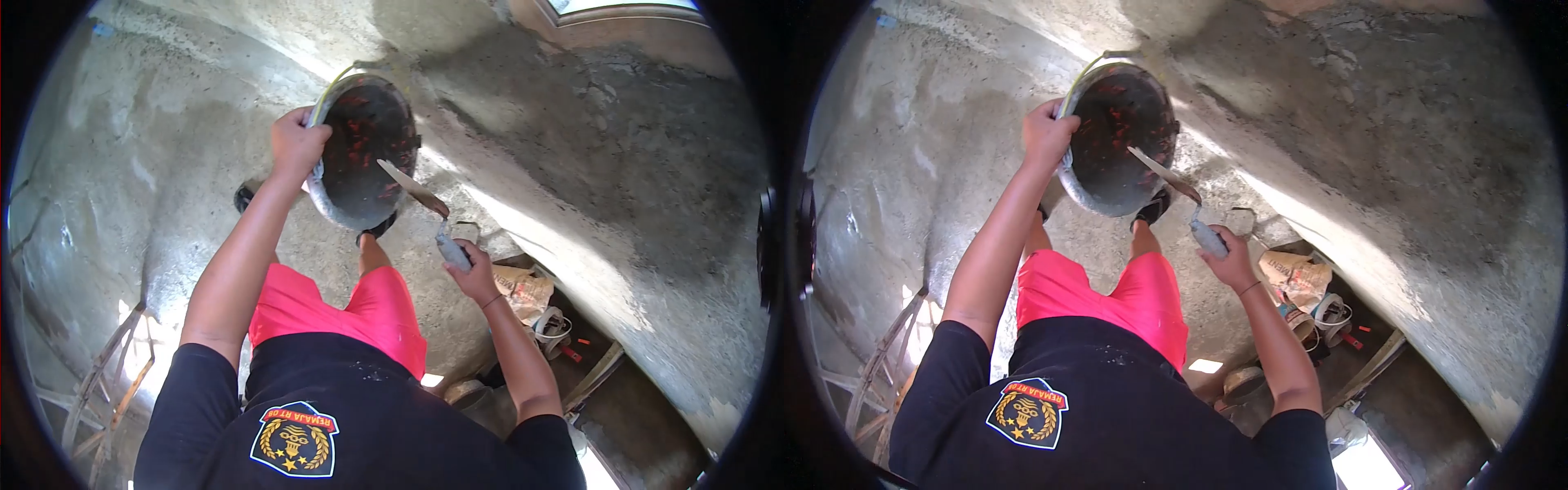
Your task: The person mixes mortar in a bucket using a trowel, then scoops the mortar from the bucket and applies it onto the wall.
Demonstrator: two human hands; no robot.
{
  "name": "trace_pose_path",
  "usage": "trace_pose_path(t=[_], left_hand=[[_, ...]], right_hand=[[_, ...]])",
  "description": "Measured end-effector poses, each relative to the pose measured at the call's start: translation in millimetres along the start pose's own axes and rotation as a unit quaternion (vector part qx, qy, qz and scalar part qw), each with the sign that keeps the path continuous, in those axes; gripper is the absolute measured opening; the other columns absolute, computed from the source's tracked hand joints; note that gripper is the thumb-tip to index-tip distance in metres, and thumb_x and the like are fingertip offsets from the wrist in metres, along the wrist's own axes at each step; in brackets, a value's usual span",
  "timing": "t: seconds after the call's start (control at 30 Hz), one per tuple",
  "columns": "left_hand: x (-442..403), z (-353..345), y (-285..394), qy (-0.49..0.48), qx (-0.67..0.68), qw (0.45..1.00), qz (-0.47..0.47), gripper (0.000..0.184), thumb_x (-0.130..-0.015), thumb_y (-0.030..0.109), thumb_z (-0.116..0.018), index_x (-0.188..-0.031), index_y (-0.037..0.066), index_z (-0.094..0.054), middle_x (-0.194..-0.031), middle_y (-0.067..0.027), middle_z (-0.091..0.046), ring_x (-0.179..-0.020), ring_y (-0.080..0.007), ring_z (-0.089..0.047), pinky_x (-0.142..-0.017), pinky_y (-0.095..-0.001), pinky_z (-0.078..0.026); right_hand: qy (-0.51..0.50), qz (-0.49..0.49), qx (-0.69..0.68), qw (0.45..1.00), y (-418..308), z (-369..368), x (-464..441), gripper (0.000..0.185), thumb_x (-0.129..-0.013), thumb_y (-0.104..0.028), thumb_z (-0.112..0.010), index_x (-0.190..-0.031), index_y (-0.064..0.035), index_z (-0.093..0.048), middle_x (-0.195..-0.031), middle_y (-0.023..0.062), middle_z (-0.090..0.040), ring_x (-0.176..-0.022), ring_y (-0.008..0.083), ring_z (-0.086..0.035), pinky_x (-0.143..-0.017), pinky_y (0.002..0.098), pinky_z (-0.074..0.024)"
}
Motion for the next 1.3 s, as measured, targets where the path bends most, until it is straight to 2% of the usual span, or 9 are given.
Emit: trace_pose_path(t=[0.07, 0.23, 0.33, 0.5, 0.57, 0.63, 0.77, 1.1, 1.3], left_hand=[[5, 2, -14, 0.032, -0.016, 0.999, -0.014, 0.034, -0.066, 0.007, -0.067, -0.099, 0.001, -0.072, -0.074, -0.0086, -0.067, -0.067, -0.0147, -0.062, -0.068, -0.0309, -0.051], [10, -3, -44, 0.026, 0.022, 0.999, 0.016, 0.037, -0.068, 0.003, -0.065, -0.104, 0.002, -0.072, -0.081, -0.0074, -0.069, -0.070, -0.0135, -0.061, -0.071, -0.0300, -0.051], [17, -2, -46, 0.047, 0.004, 0.998, 0.028, 0.034, -0.069, 0.005, -0.066, -0.102, 0.002, -0.073, -0.074, -0.0028, -0.065, -0.066, -0.0101, -0.057, -0.066, -0.0269, -0.048], [16, -4, -64, 0.064, -0.011, 0.998, 0.023, 0.037, -0.069, 0.006, -0.067, -0.105, 0.002, -0.072, -0.079, -0.0043, -0.068, -0.070, -0.0106, -0.060, -0.070, -0.0276, -0.049], [18, -4, -65, 0.070, -0.017, 0.997, 0.029, 0.037, -0.070, 0.006, -0.068, -0.106, 0.002, -0.072, -0.080, -0.0047, -0.069, -0.071, -0.0107, -0.061, -0.071, -0.0279, -0.050], [20, -6, -61, 0.064, 0.007, 0.997, 0.029, 0.037, -0.067, 0.006, -0.066, -0.103, 0.003, -0.072, -0.084, -0.0104, -0.070, -0.075, -0.0175, -0.065, -0.076, -0.0311, -0.051], [20, -12, -64, 0.051, 0.013, 0.998, 0.032, 0.038, -0.070, 0.006, -0.069, -0.108, 0.002, -0.071, -0.082, -0.0051, -0.070, -0.073, -0.0110, -0.062, -0.072, -0.0279, -0.050], [21, -17, -61, 0.050, 0.013, 0.998, 0.040, 0.035, -0.067, 0.006, -0.067, -0.101, 0.002, -0.072, -0.083, -0.0107, -0.071, -0.073, -0.0184, -0.065, -0.074, -0.0312, -0.052], [19, -17, -59, 0.051, 0.006, 0.998, 0.034, 0.033, -0.067, 0.008, -0.068, -0.100, 0.003, -0.073, -0.082, -0.0104, -0.070, -0.073, -0.0191, -0.066, -0.075, -0.0318, -0.052]], right_hand=[[0.006, -0.069, -0.009, 0.998, 15, -2, -1, 0.037, -0.080, -0.012, -0.075, -0.112, -0.0017, -0.061, -0.093, 0.0146, -0.068, -0.085, 0.0200, -0.066, -0.079, 0.0314, -0.0513], [0.083, -0.031, 0.080, 0.993, 31, 18, -17, 0.034, -0.084, -0.020, -0.072, -0.112, -0.0038, -0.062, -0.096, 0.0174, -0.069, -0.087, 0.0308, -0.068, -0.078, 0.0367, -0.0525], [0.131, -0.030, 0.114, 0.984, 37, 39, -29, 0.034, -0.085, -0.021, -0.071, -0.113, -0.0045, -0.062, -0.094, 0.0174, -0.069, -0.085, 0.0322, -0.068, -0.077, 0.0380, -0.0528], [0.149, -0.037, 0.146, 0.977, 38, 62, -49, 0.037, -0.086, -0.025, -0.069, -0.119, -0.0108, -0.062, -0.095, 0.0159, -0.069, -0.086, 0.0328, -0.068, -0.075, 0.0385, -0.0528], [0.143, -0.053, 0.161, 0.975, 50, 70, -52, 0.037, -0.086, -0.026, -0.070, -0.119, -0.0111, -0.062, -0.095, 0.0160, -0.069, -0.085, 0.0329, -0.068, -0.075, 0.0386, -0.0529], [0.145, -0.059, 0.169, 0.973, 53, 76, -54, 0.037, -0.085, -0.027, -0.071, -0.118, -0.0123, -0.062, -0.094, 0.0161, -0.070, -0.085, 0.0343, -0.068, -0.075, 0.0397, -0.0533], [0.139, -0.038, 0.203, 0.969, 57, 82, -65, 0.038, -0.084, -0.026, -0.071, -0.118, -0.0128, -0.063, -0.096, 0.0164, -0.070, -0.087, 0.0348, -0.068, -0.076, 0.0406, -0.0537], [0.196, -0.011, 0.265, 0.944, 45, 100, -88, 0.036, -0.082, -0.025, -0.072, -0.116, -0.0135, -0.066, -0.100, 0.0139, -0.070, -0.090, 0.0344, -0.068, -0.077, 0.0421, -0.0539], [0.123, 0.000, 0.329, 0.936, 38, 87, -80, 0.040, -0.081, -0.024, -0.073, -0.119, -0.0151, -0.066, -0.094, 0.0121, -0.069, -0.084, 0.0322, -0.067, -0.073, 0.0406, -0.0542]])
Point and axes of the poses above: each hand's wrist, its own x-axis away from the middle knuckle, its own z-axis out of the back of the hand, y = z × x, the point moved 10 cm from there along -x, towards the middle knuckle
